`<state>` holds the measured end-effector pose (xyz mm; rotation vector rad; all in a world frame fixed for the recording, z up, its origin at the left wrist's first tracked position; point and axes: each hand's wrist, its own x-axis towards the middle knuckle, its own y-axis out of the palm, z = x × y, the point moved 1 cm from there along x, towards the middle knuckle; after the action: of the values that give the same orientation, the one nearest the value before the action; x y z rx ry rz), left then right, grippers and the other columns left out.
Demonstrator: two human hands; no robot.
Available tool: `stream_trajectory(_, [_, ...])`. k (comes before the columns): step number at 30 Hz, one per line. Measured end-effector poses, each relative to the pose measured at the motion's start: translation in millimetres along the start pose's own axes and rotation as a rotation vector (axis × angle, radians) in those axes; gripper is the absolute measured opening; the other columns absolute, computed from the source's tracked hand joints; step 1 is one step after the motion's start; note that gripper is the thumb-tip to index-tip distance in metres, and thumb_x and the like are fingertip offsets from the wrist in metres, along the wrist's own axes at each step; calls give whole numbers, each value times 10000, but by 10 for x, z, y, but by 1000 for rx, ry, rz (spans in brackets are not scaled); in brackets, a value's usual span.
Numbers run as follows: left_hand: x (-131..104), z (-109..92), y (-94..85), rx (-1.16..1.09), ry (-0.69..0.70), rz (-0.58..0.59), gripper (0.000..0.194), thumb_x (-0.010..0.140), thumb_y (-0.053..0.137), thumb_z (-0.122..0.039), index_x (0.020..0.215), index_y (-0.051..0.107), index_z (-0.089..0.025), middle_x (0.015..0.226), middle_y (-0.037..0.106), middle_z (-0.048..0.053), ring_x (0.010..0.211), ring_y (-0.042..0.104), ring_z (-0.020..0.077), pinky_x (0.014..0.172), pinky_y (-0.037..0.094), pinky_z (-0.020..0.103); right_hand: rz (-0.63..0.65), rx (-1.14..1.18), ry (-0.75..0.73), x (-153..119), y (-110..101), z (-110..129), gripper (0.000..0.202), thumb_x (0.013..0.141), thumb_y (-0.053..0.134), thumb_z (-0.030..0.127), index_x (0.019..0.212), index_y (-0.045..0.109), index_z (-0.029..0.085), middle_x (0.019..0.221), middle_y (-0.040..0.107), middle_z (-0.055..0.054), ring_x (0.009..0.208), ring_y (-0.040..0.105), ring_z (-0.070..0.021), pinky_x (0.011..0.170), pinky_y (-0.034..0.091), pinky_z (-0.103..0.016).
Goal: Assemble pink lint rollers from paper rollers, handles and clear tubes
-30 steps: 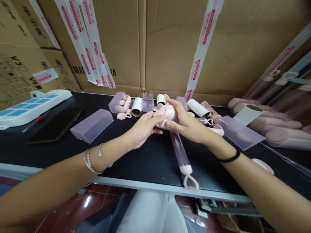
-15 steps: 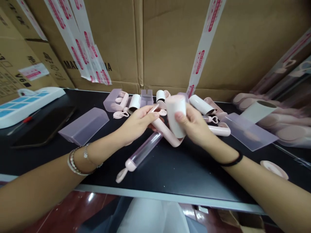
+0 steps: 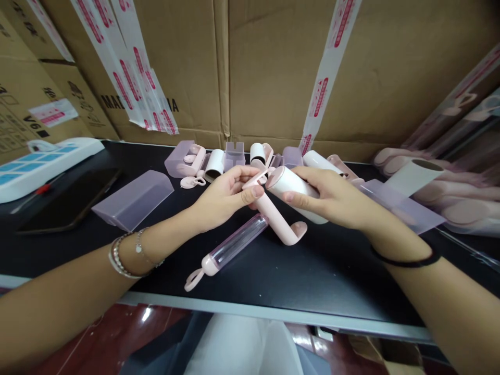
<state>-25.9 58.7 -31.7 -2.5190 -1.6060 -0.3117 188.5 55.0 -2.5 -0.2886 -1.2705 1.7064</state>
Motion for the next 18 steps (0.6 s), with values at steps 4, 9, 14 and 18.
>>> stream_trajectory(4, [-20, -17, 22, -2, 39, 9, 464, 754, 762, -391, 1100, 576, -145, 1142, 623, 85, 988, 614, 159, 781, 496, 221, 52, 87, -17, -5, 36, 49, 449, 871, 504, 595, 944, 623, 168, 772, 619, -20, 663, 528, -154, 610, 376, -276])
stream_trajectory(9, [-60, -36, 27, 6, 113, 56, 398, 794, 737, -332, 1111, 570, -158, 1199, 599, 81, 1075, 589, 163, 904, 475, 247, 16, 101, -44, -11, 34, 110, 453, 861, 513, 600, 962, 627, 173, 765, 613, -22, 663, 531, -158, 604, 387, -281])
stream_trajectory(14, [-111, -40, 19, 25, 144, 98, 388, 798, 733, -331, 1108, 557, -179, 1177, 597, 74, 1090, 580, 182, 925, 472, 283, -6, 116, -66, -29, 41, 148, 426, 860, 526, 583, 967, 619, 182, 733, 601, -16, 617, 523, -150, 554, 392, -271])
stream_trajectory(18, [-146, -69, 29, 54, 148, 113, 369, 809, 714, -361, 1089, 538, -198, 1175, 583, 70, 1105, 572, 189, 915, 477, 283, -3, 128, -68, -44, 58, 172, 449, 862, 521, 583, 999, 622, 168, 732, 604, -21, 609, 533, -151, 528, 390, -267])
